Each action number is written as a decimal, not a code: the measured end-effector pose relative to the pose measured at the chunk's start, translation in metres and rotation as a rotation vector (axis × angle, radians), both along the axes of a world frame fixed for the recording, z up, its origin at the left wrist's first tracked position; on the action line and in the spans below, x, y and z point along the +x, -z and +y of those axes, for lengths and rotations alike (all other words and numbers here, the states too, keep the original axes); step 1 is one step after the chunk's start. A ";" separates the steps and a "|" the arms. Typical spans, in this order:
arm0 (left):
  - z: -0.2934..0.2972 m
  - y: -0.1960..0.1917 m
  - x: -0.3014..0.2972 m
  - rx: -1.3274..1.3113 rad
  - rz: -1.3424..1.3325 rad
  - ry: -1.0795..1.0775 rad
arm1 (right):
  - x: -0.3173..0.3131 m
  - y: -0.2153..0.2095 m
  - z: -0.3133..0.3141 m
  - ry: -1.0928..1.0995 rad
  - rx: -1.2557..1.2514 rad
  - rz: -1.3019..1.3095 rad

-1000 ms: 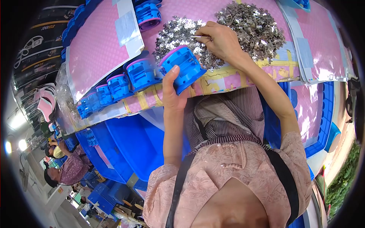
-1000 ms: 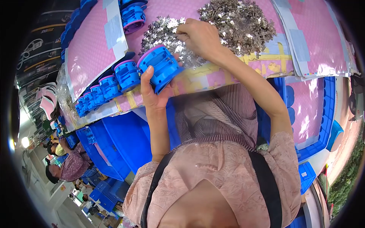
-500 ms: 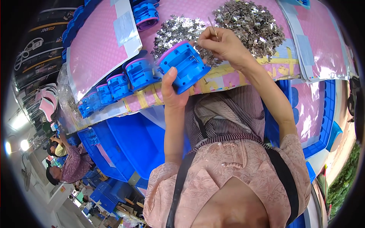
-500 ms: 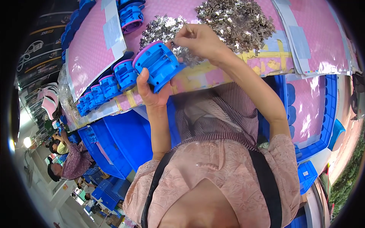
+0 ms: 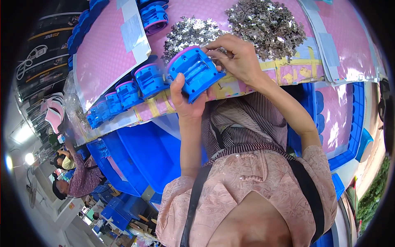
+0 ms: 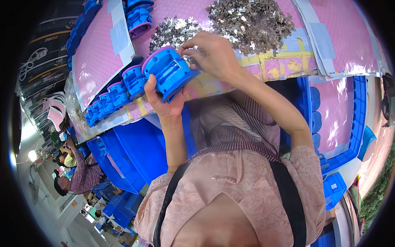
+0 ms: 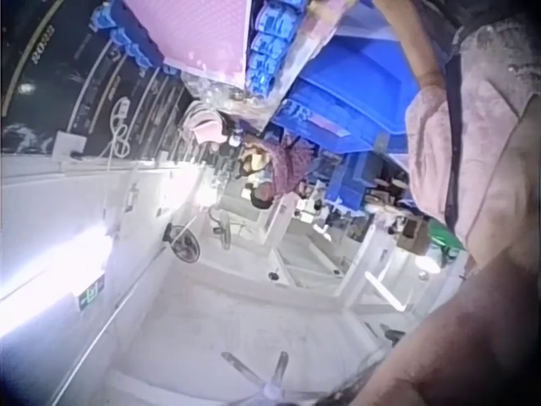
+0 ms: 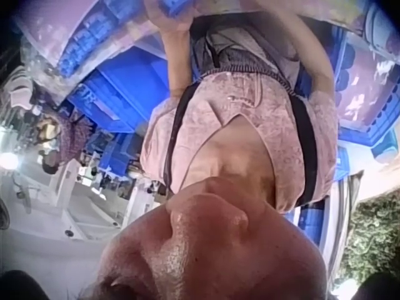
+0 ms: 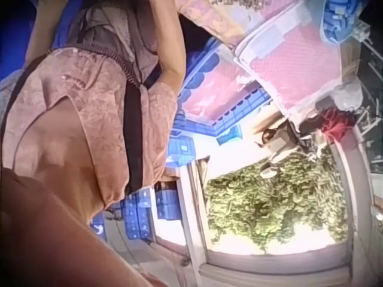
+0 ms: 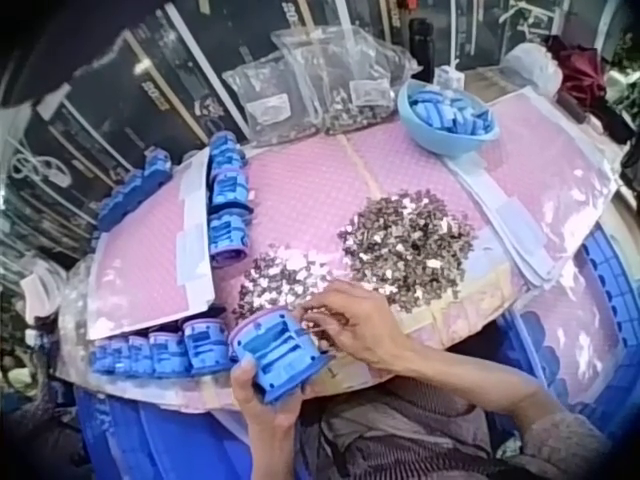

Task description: Assembling or sorting small metallic components into blue plastic trays at a factory workstation.

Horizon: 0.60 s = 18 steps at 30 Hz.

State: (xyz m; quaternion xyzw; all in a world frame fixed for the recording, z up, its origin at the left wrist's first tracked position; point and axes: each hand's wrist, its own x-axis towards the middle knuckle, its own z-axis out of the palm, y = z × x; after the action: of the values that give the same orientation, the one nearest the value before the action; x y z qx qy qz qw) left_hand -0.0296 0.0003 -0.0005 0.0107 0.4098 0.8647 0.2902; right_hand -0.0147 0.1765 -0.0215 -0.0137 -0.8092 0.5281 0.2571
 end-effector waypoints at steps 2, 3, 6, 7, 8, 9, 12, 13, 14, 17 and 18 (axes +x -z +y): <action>0.004 -0.004 0.003 0.004 0.016 -0.002 | 0.000 -0.001 0.003 -0.011 0.010 -0.012; 0.012 -0.008 0.005 -0.026 0.034 -0.035 | 0.000 -0.001 0.006 -0.048 -0.166 -0.191; 0.010 -0.005 0.001 -0.061 0.054 -0.007 | -0.004 0.019 0.009 -0.079 -0.353 -0.189; 0.008 -0.004 -0.001 -0.068 0.056 0.049 | -0.003 0.020 0.009 -0.097 -0.413 -0.193; 0.008 -0.002 0.000 -0.068 0.057 0.049 | -0.003 0.020 0.009 -0.114 -0.473 -0.196; 0.009 -0.002 0.002 -0.098 0.053 -0.021 | -0.001 0.014 0.008 -0.117 -0.475 -0.198; 0.010 -0.002 0.006 -0.179 0.059 -0.115 | 0.009 -0.012 0.011 -0.074 -0.586 -0.418; 0.010 -0.002 0.007 -0.231 0.072 -0.139 | 0.012 -0.025 0.011 -0.130 -0.697 -0.437; 0.009 -0.002 0.008 -0.232 0.070 -0.141 | 0.014 -0.032 0.009 -0.186 -0.809 -0.456; 0.015 -0.006 0.010 -0.221 0.054 -0.156 | 0.016 -0.025 0.000 -0.169 -0.773 -0.408; 0.017 -0.010 0.011 -0.230 0.066 -0.144 | 0.015 -0.023 -0.002 -0.170 -0.772 -0.408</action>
State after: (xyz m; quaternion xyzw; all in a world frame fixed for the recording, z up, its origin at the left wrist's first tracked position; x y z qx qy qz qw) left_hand -0.0184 0.0176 0.0094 -0.0234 0.5153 0.8297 0.2132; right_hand 0.0006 0.1742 0.0015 -0.1460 -0.5852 0.7973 0.0240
